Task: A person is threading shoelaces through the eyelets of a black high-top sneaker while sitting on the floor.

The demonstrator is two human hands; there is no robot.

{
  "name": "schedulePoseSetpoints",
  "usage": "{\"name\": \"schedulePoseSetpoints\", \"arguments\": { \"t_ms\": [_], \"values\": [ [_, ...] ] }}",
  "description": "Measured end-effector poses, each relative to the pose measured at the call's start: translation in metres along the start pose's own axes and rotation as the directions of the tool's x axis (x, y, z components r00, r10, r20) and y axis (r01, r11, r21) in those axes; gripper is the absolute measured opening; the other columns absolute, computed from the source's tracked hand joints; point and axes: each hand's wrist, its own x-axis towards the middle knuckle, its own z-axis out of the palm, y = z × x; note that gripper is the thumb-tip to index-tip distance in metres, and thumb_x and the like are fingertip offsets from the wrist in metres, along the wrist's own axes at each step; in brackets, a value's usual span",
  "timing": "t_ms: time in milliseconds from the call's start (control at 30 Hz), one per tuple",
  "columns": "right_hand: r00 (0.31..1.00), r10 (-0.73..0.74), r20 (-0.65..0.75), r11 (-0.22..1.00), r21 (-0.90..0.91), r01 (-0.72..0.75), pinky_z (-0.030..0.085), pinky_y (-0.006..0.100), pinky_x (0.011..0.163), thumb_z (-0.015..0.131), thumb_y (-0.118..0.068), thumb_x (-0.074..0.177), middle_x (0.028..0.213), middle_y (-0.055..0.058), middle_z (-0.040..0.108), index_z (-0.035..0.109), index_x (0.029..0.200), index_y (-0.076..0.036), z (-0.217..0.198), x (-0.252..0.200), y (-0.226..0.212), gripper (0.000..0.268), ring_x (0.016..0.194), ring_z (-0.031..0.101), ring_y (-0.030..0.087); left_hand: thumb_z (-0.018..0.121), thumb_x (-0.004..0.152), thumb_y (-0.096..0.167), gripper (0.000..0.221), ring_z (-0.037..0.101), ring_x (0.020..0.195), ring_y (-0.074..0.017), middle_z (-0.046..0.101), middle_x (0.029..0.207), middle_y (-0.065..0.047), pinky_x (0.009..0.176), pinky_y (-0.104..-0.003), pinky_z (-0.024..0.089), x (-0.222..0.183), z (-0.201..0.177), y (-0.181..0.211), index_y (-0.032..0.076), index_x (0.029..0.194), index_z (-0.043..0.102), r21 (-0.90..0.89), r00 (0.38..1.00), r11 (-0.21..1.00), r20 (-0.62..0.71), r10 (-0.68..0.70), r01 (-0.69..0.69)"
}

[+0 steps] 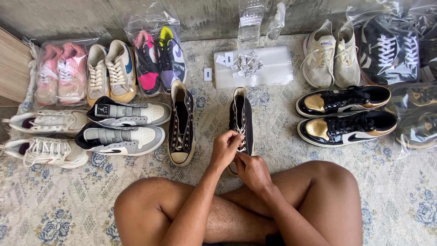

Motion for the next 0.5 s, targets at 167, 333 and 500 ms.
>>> {"name": "schedulePoseSetpoints", "arguments": {
  "t_ms": [167,333,500],
  "values": [
    [1.0,-0.006,0.017,1.0,-0.006,0.006,0.053,0.045,0.045,0.065,-0.016,0.089,0.052,0.011,0.067,0.079,0.089,-0.012,0.004,-0.001,0.003,0.014,0.053,0.07,0.037,0.071,0.092,0.022,0.018,0.059,0.055,-0.0096,0.072,0.064,-0.007,0.053,-0.024,0.048,0.003,0.0,-0.014,0.008,0.085,0.078,0.015,0.998,0.998,0.025,-0.063,0.063],
    [0.999,-0.009,0.047,0.998,0.06,0.006,0.054,0.047,0.047,0.066,-0.018,0.09,0.058,0.013,0.071,0.079,0.09,-0.01,-0.006,0.002,-0.012,0.015,0.058,0.071,0.04,0.072,0.092,0.028,0.02,0.058,0.057,-0.0096,0.072,0.065,-0.007,0.051,-0.023,0.044,0.001,-0.005,-0.009,0.01,0.086,0.079,-0.017,0.992,0.992,0.032,-0.123,0.123],
    [0.999,-0.004,0.052,0.999,0.039,0.002,0.054,0.049,0.05,0.066,-0.023,0.091,0.062,0.015,0.072,0.078,0.088,-0.011,-0.009,0.002,-0.016,0.016,0.065,0.072,0.041,0.07,0.093,0.029,0.021,0.055,0.06,-0.0079,0.072,0.068,-0.009,0.049,-0.02,0.042,-0.003,-0.007,-0.006,0.01,0.09,0.078,-0.109,0.981,0.976,0.062,-0.182,0.188]
  ]
}}
